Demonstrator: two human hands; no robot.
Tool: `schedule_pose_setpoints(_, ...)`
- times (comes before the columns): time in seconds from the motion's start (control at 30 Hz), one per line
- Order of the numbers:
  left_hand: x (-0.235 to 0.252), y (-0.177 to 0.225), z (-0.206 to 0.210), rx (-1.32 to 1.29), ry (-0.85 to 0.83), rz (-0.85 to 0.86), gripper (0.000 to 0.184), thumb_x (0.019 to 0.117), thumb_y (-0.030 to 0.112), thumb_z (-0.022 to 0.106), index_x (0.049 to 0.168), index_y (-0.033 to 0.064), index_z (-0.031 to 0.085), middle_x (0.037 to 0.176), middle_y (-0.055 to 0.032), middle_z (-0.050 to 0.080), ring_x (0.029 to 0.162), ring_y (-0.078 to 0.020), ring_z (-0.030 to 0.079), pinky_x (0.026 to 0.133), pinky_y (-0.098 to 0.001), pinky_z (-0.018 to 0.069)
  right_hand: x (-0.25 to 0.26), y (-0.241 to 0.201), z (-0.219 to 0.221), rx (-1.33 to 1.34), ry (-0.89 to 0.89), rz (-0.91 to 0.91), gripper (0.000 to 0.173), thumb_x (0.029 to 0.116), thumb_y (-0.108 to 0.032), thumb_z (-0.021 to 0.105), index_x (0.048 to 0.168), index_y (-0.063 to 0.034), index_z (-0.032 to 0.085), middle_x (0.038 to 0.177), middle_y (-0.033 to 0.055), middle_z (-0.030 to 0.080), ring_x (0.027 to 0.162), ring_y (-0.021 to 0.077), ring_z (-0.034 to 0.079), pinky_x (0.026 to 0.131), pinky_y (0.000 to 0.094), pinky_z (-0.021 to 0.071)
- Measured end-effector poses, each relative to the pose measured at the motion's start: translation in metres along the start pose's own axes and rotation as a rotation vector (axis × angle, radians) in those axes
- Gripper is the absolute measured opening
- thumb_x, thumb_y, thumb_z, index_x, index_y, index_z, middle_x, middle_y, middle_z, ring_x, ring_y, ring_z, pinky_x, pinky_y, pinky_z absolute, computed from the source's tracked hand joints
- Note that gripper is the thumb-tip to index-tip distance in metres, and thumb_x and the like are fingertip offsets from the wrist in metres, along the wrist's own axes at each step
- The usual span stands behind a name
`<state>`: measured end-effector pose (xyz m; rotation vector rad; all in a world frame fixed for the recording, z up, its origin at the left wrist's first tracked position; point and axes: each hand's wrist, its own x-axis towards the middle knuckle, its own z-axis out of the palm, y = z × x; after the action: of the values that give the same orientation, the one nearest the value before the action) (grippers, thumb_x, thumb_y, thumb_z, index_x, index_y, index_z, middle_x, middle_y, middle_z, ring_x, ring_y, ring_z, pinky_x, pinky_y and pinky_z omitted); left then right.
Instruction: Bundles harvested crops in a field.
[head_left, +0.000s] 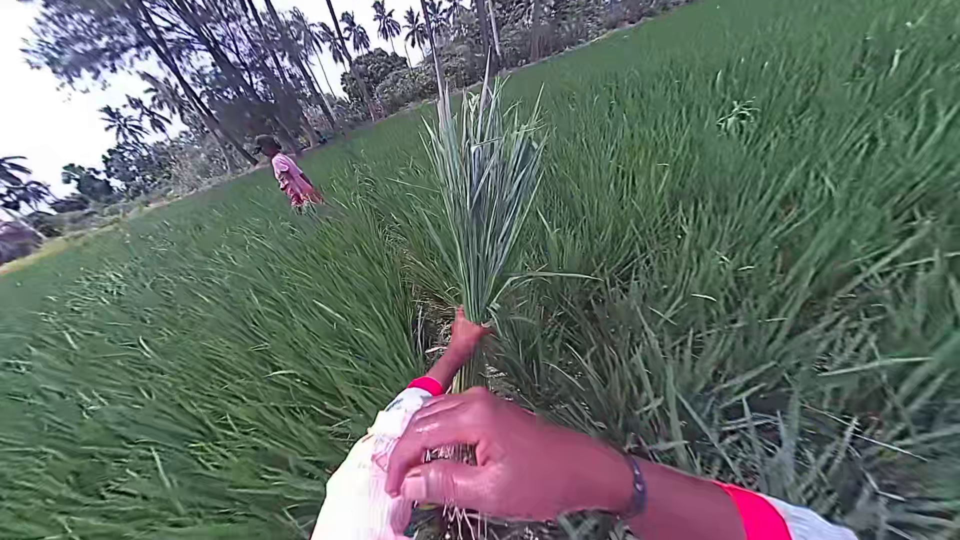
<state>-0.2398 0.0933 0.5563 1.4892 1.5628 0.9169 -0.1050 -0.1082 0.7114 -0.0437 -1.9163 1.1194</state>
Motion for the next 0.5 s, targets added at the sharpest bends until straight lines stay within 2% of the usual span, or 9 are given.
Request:
schedule_pose_setpoints(0.07,-0.005,0.018,-0.002,-0.152,-0.002,0.005,0.08,0.0778,-0.013,0.073,0.147,-0.0091,0.034,0.13,-0.0258,0.057,0.114,-0.0248,0.061,0.098,-0.038,0.0521,-0.033,0.06,-0.055,-0.076,0.41,0.481,0.017,0.1014,-0.001,0.053,0.105,0.0082,0.067,0.097,0.0084,0.069,0.088,0.0045,0.066,0.084,0.0202,0.0553)
schedule_pose_setpoints(0.1,-0.007,0.024,-0.001,-0.229,-0.012,0.002,0.073,0.0796,-0.015,0.069,0.144,-0.0088,0.036,0.124,-0.0227,0.058,0.105,-0.0207,0.062,0.091,-0.035,0.0543,-0.045,0.09,-0.077,-0.089,0.604,0.649,0.016,0.1026,-0.002,0.053,0.111,0.0075,0.063,0.1,0.0092,0.066,0.089,0.0064,0.064,0.083,0.0222,0.0533)
schedule_pose_setpoints(0.13,-0.009,0.027,0.0,-0.282,-0.022,-0.01,0.067,0.0809,-0.016,0.066,0.141,-0.0087,0.038,0.117,-0.0203,0.059,0.097,-0.0184,0.063,0.084,-0.0334,0.0555,-0.053,0.115,-0.094,-0.065,0.748,0.735,0.022,0.1024,-0.002,0.054,0.121,0.0083,0.059,0.108,0.0131,0.064,0.094,0.0104,0.062,0.086,0.025,0.0512)
schedule_pose_setpoints(0.23,-0.015,0.032,0.003,-0.339,-0.067,-0.038,0.054,0.0859,-0.014,0.062,0.135,-0.0086,0.04,0.104,-0.0143,0.06,0.085,-0.0131,0.063,0.076,-0.0287,0.0557,-0.047,0.154,-0.113,0.226,0.969,0.732,0.052,0.1033,-0.007,0.058,0.149,0.0063,0.037,0.14,0.0223,0.053,0.121,0.0197,0.059,0.103,0.0282,0.0474)
schedule_pose_setpoints(0.3,-0.021,0.033,0.004,-0.338,-0.092,-0.034,0.049,0.0872,-0.012,0.061,0.133,-0.0082,0.042,0.101,-0.0121,0.06,0.083,-0.0118,0.063,0.075,-0.0276,0.056,-0.025,0.169,-0.111,0.364,1.025,0.602,0.064,0.1022,-0.007,0.06,0.156,0.0011,0.027,0.153,0.0214,0.043,0.136,0.0222,0.049,0.113,0.0323,0.0409)
schedule_pose_setpoints(0.37,-0.03,0.033,0.003,-0.318,-0.124,-0.04,0.051,0.0871,-0.012,0.061,0.134,-0.0079,0.042,0.103,-0.0122,0.06,0.085,-0.0117,0.063,0.076,-0.0276,0.0556,-0.002,0.176,-0.108,0.433,1.061,0.566,0.078,0.101,-0.012,0.064,0.162,-0.0055,0.016,0.164,0.0184,0.028,0.148,0.0243,0.035,0.121,0.0394,0.032)
schedule_pose_setpoints(0.4,-0.034,0.032,0.0,-0.308,-0.139,-0.041,0.053,0.0866,-0.013,0.061,0.135,-0.0076,0.041,0.104,-0.0121,0.061,0.087,-0.0111,0.063,0.077,-0.0269,0.0559,0.009,0.175,-0.106,0.462,1.1,0.578,0.08,0.1,-0.013,0.066,0.162,-0.0069,0.015,0.165,0.0182,0.027,0.149,0.0257,0.034,0.12,0.0424,0.0311)
schedule_pose_setpoints(0.43,-0.037,0.031,-0.004,-0.304,-0.153,-0.042,0.056,0.0868,-0.013,0.061,0.138,-0.0079,0.039,0.108,-0.0129,0.061,0.09,-0.011,0.063,0.08,-0.0268,0.0556,0.018,0.176,-0.103,0.479,1.143,0.58,0.079,0.0985,-0.013,0.068,0.161,-0.007,0.02,0.162,0.0179,0.033,0.145,0.0255,0.038,0.118,0.0429,0.0342)
schedule_pose_setpoints(0.5,-0.039,0.028,-0.013,-0.311,-0.158,-0.058,0.056,0.0881,-0.014,0.059,0.139,-0.0068,0.039,0.109,-0.012,0.06,0.091,-0.0102,0.063,0.08,-0.0268,0.0556,0.03,0.182,-0.095,0.494,1.212,0.541,0.064,0.0978,-0.011,0.069,0.153,-0.0044,0.037,0.151,0.0171,0.048,0.135,0.0231,0.049,0.112,0.0405,0.0415)
